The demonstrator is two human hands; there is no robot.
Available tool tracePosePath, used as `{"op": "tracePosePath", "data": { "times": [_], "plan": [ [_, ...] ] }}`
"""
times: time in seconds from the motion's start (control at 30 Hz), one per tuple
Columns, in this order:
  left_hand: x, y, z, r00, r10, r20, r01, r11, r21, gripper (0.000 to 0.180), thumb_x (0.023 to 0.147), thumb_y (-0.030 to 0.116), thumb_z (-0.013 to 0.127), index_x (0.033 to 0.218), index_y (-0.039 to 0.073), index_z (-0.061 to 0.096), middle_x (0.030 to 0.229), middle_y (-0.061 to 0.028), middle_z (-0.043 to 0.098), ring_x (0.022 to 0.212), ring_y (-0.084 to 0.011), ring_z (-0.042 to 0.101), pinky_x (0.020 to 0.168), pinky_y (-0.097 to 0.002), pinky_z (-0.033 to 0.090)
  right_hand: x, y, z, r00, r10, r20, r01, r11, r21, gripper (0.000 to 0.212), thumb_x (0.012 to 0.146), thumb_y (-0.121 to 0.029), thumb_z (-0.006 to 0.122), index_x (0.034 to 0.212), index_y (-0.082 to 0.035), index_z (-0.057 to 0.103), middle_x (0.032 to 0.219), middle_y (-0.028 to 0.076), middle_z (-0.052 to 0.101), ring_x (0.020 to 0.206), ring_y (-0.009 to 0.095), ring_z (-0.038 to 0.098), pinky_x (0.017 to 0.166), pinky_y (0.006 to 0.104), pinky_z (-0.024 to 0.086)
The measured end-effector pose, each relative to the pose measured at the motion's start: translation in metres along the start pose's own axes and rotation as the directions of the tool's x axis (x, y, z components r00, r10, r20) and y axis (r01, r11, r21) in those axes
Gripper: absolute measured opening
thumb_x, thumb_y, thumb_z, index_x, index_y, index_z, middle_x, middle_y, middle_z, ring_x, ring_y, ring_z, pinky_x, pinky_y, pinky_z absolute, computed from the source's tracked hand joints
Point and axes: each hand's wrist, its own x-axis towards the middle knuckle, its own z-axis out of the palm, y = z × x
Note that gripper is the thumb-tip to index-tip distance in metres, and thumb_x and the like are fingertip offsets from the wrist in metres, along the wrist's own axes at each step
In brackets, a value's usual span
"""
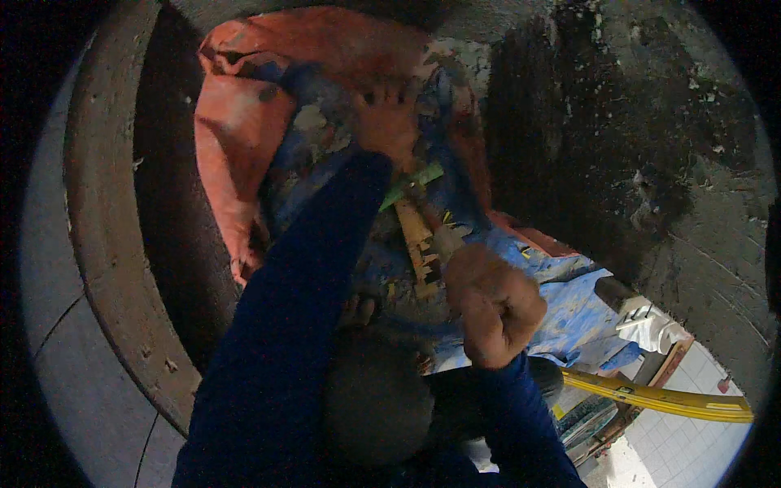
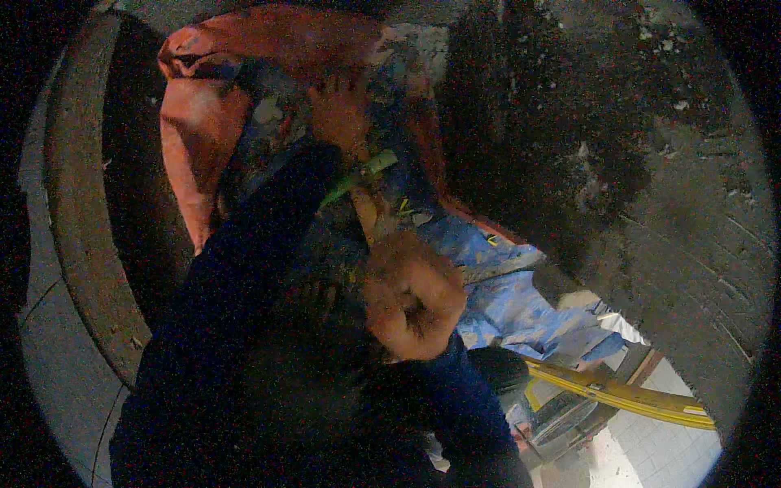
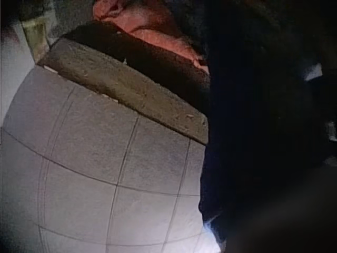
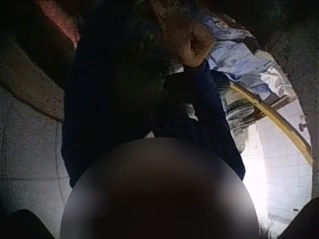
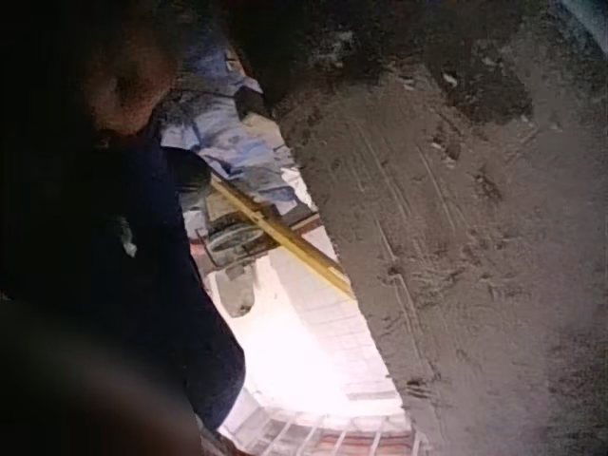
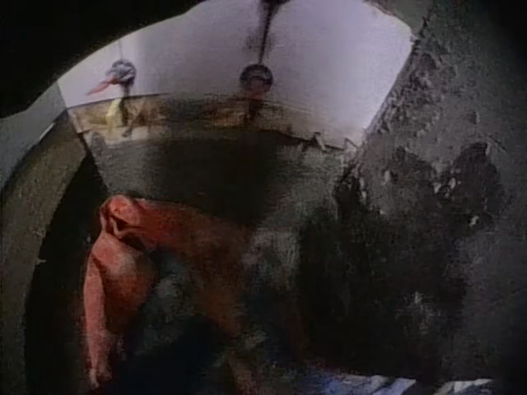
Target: The person hammers nails into a wooden batten attached to a wall using a hammer. They then use a spirit level to check the alignment of the batten.
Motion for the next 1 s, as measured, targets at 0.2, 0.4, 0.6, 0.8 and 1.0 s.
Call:
{"op": "tracePosePath", "data": {
  "times": [0.2,0.4,0.6,0.8,1.0],
  "plan": [
    [0.013,-0.002,-0.004,0.998,-0.046,0.030,0.052,0.975,-0.218,0.047,0.096,0.035,0.059,0.137,0.013,0.063,0.150,-0.0176,0.049,0.137,-0.0364,0.045,0.108,-0.0628,0.033,0.075,0.003,0.027,0.967,0.190,-0.166,-0.207,0.974,-0.091,0.028,0.092,-0.017,0.071,0.073,-0.001,0.059,0.060,0.010,0.054,0.056,0.013,0.044,0.053,0.0354,0.040],
    [-0.030,-0.025,-0.053,0.994,0.075,-0.074,-0.097,0.926,-0.364,0.041,0.094,0.026,0.063,0.132,0.010,0.063,0.133,-0.0152,0.058,0.124,-0.0349,0.052,0.098,-0.0606,0.039,0.123,0.011,0.046,0.988,0.018,-0.154,-0.068,0.943,-0.325,0.028,0.099,-0.018,0.062,0.079,0.000,0.064,0.062,0.002,0.058,0.055,0.009,0.055,0.050,0.0273,0.039],
    [-0.129,-0.037,-0.084,0.959,0.194,0.205,-0.099,0.912,-0.399,0.029,0.092,0.017,0.065,0.118,0.005,0.066,0.114,-0.0115,0.061,0.113,-0.0320,0.054,0.091,-0.0560,0.041,0.166,0.027,0.048,0.990,0.018,-0.137,-0.075,0.904,-0.420,0.030,0.100,-0.023,0.059,0.086,0.002,0.068,0.071,0.015,0.060,0.062,0.021,0.060,0.058,0.0364,0.045],
    [-0.126,-0.025,-0.089,0.966,0.128,0.225,-0.048,0.943,-0.330,0.034,0.091,0.021,0.066,0.119,0.002,0.065,0.123,-0.0152,0.060,0.119,-0.0342,0.053,0.098,-0.0569,0.040,0.161,0.035,0.042,0.984,-0.133,-0.121,0.057,0.867,-0.495,0.027,0.099,-0.021,0.060,0.087,0.002,0.068,0.072,0.013,0.061,0.059,0.020,0.058,0.055,0.0339,0.045],
    [-0.020,-0.021,-0.039,0.999,0.041,-0.030,-0.048,0.948,-0.313,0.049,0.092,0.035,0.066,0.129,0.003,0.064,0.139,-0.0195,0.055,0.133,-0.0402,0.047,0.109,-0.0641,0.034,0.112,0.015,0.041,0.936,0.150,-0.318,-0.176,0.983,-0.053,0.024,0.099,-0.019,0.065,0.083,-0.001,0.066,0.066,0.002,0.060,0.058,0.010,0.055,0.050,0.0266,0.041]
  ]
}}
